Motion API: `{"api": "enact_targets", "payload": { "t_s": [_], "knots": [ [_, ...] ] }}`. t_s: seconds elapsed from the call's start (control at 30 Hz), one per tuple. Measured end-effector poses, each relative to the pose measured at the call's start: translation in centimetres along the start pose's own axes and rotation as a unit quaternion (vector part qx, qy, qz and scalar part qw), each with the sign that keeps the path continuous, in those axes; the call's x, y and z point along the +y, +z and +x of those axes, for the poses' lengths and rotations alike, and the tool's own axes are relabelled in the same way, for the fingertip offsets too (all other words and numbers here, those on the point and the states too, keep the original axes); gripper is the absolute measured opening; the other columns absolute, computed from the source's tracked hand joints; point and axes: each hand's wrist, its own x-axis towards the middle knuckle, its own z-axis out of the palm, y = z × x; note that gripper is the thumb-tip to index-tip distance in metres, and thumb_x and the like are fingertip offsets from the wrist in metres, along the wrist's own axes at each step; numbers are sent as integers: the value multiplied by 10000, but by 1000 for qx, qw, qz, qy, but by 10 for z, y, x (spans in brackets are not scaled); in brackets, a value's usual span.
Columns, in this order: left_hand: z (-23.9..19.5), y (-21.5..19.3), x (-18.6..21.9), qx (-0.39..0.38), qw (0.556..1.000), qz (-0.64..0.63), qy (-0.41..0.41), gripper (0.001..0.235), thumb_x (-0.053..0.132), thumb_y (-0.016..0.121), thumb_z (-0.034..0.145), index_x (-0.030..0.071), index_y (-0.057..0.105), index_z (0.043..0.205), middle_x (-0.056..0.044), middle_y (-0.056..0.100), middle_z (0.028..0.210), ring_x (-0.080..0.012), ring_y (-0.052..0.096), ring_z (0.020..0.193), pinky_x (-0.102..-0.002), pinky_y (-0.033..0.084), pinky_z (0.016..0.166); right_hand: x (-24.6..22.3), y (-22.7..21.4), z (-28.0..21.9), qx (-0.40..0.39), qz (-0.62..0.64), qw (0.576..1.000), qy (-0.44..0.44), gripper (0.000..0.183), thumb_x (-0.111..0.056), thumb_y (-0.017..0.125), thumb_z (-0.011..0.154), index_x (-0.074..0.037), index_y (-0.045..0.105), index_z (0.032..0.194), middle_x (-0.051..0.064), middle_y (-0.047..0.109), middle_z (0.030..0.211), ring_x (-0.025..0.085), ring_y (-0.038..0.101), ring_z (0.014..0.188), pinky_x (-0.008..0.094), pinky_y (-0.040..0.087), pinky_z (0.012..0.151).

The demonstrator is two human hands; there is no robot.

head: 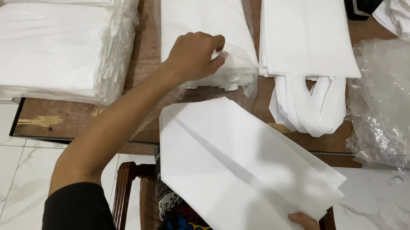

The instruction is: The person sits at a wooden table and repeatedly folds white plastic bags. They pick up a bag from a stack on the right, fold it in half, and place it onto a stack on the left. The person continues this process for the duration of the video.

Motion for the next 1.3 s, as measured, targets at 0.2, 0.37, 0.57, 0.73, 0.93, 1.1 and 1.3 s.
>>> {"api": "enact_targets", "payload": {
  "t_s": [0.2,0.37,0.57,0.73,0.93,1.1,1.3],
  "knots": [
    [-19,32,-1,64,976,180,104,475,485,462,1050,127,668,814,-30,641,680,-286,597,461,-412,420,366,29,-57,33,64,-73,976,-196,223,85,628,802,-33,631,613,77,536,559,248,587,484,286,458,367],
    [-50,40,-13,131,933,300,148,543,0,645,644,157,559,1157,38,506,682,-166,496,481,-308,294,349,35,-10,10,216,-47,952,-212,231,-41,637,882,-56,592,655,90,569,706,309,620,687,351,537,605],
    [-67,40,-11,45,977,176,109,116,221,636,925,135,588,987,-21,612,820,-250,597,624,-388,433,372,49,71,9,88,39,979,-178,118,-68,623,869,43,660,887,165,667,831,370,662,810,421,567,704],
    [-69,52,-4,146,958,194,153,145,152,701,807,154,561,846,8,546,751,-198,537,563,-342,363,354,45,147,31,-10,18,995,-96,399,-153,545,889,154,619,1132,291,668,1114,466,630,1052,533,521,931],
    [-74,50,-2,183,947,193,179,149,87,671,789,145,536,769,-2,504,708,-179,468,535,-308,332,380,24,216,46,74,46,994,-72,359,-134,552,869,113,624,1119,220,664,1111,408,627,1059,482,516,975],
    [-90,42,-11,144,946,258,133,258,243,724,815,156,581,1012,18,580,752,-157,557,575,-290,384,366,27,203,42,123,15,987,-106,386,-120,484,971,193,577,1178,267,636,1134,416,606,1068,472,518,947],
    [-102,41,-2,168,948,213,163,158,27,613,770,161,538,734,13,489,662,-156,456,519,-288,336,407,21,283,36,134,20,988,-78,551,-159,409,940,170,438,1380,316,569,1220,482,549,1172,533,486,1011]
  ]
}}
